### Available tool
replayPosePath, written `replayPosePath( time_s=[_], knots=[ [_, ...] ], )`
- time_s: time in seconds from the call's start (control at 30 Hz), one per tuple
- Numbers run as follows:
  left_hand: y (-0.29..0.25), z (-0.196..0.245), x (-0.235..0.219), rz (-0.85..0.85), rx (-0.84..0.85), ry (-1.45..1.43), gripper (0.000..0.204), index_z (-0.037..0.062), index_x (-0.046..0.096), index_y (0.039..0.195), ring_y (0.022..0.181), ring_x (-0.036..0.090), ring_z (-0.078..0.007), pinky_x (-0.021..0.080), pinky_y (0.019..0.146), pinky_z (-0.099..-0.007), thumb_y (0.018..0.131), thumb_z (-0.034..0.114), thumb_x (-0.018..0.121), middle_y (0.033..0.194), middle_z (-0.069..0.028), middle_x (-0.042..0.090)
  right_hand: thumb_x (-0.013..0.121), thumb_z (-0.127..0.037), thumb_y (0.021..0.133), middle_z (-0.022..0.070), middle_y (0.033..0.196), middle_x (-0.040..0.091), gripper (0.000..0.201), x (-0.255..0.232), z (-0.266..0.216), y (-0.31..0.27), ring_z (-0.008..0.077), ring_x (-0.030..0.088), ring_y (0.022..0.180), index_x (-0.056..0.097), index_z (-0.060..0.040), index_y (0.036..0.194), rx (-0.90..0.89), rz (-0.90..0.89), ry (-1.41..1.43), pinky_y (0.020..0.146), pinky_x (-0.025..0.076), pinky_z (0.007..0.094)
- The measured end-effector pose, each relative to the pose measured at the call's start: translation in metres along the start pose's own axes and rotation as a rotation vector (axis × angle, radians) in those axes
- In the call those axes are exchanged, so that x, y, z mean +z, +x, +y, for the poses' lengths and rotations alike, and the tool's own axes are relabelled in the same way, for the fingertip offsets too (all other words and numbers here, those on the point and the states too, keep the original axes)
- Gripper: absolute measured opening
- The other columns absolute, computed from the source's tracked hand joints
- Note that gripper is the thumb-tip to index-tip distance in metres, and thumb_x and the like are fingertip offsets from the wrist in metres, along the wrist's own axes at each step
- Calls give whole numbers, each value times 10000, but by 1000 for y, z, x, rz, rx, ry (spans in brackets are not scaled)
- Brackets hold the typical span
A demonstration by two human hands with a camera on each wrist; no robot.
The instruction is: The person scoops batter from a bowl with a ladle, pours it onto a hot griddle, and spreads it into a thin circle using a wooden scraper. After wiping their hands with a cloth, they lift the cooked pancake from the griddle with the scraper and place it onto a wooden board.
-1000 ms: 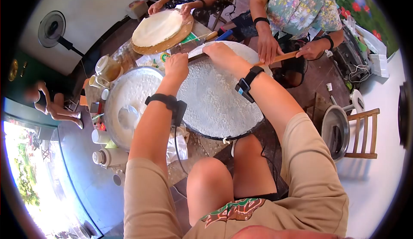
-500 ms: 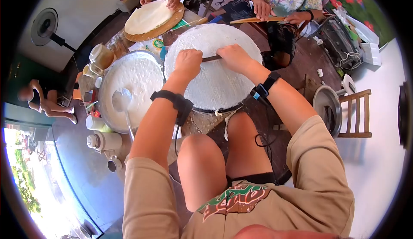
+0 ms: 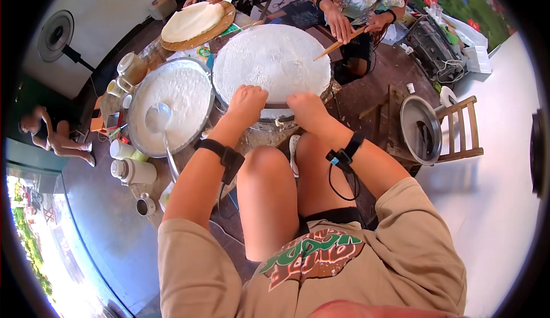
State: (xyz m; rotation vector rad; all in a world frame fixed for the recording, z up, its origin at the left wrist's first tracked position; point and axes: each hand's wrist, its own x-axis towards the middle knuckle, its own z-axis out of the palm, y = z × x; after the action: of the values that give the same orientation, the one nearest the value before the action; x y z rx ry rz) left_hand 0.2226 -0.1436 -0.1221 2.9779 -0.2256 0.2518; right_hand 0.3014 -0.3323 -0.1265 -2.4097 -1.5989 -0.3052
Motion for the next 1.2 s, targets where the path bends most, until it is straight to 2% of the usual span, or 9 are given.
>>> replayPosePath(
  time_s=[0.6,0.77,0.8,0.9,0.93,0.97,1.03,1.1,1.2],
  knots=[
    [-37,13,2,92,83,43,122,74,542,732,841,561,-276,416,766,-374,659,-14,582,770,-87,558,574,-58,709,110,738,610,60,14,-35,-32,266,638,720,561,-63,767,32,73,-95,631,522,339],
    [-55,16,26,40,11,72,126,77,547,693,849,577,-273,422,773,-369,625,-15,599,779,-85,588,597,-52,709,160,760,606,107,32,-47,-62,339,611,735,571,-34,811,117,105,136,650,492,417],
    [-57,18,1,-46,-27,69,157,69,598,824,918,574,-268,427,806,-372,683,4,576,843,-94,610,609,-39,704,179,765,604,132,33,-46,-56,366,601,740,577,-22,832,116,165,204,653,481,441],
    [-68,25,-54,424,-181,20,398,48,562,1068,999,535,-295,412,855,-381,676,-3,603,1015,-137,579,638,-72,731,201,733,601,141,-19,-59,-31,377,601,719,586,-11,847,230,145,331,630,470,447],
    [-75,34,-78,505,-293,-108,627,35,438,1247,1052,489,-335,378,923,-392,660,0,655,1167,-166,508,658,-95,733,196,720,596,148,-32,-63,-22,395,593,740,559,-8,802,273,172,388,647,464,455],
    [-79,31,-79,690,-396,-116,703,6,400,1267,998,518,-336,405,910,-378,649,46,732,1191,-185,490,670,-100,725,212,750,615,173,-48,-67,-12,396,598,746,589,3,837,327,131,484,650,475,427],
    [-90,22,-66,747,-686,-616,623,15,402,1246,955,551,-238,480,805,-351,733,124,738,1149,-148,505,679,-99,718,212,780,637,218,-53,-73,5,366,626,748,619,10,897,364,161,739,666,485,396],
    [-93,18,-58,606,-764,-1234,589,30,390,1235,907,552,-166,504,724,-298,776,169,733,1122,-110,505,679,-85,722,188,788,659,227,-52,-85,18,303,650,728,631,19,918,338,151,935,649,499,363],
    [-107,24,-61,729,-614,-1486,448,39,443,1127,791,574,-129,494,688,-267,787,127,721,929,-60,571,671,-56,740,140,808,674,226,-60,-111,31,209,661,715,632,37,942,373,41,1261,620,523,314]
  ],
)
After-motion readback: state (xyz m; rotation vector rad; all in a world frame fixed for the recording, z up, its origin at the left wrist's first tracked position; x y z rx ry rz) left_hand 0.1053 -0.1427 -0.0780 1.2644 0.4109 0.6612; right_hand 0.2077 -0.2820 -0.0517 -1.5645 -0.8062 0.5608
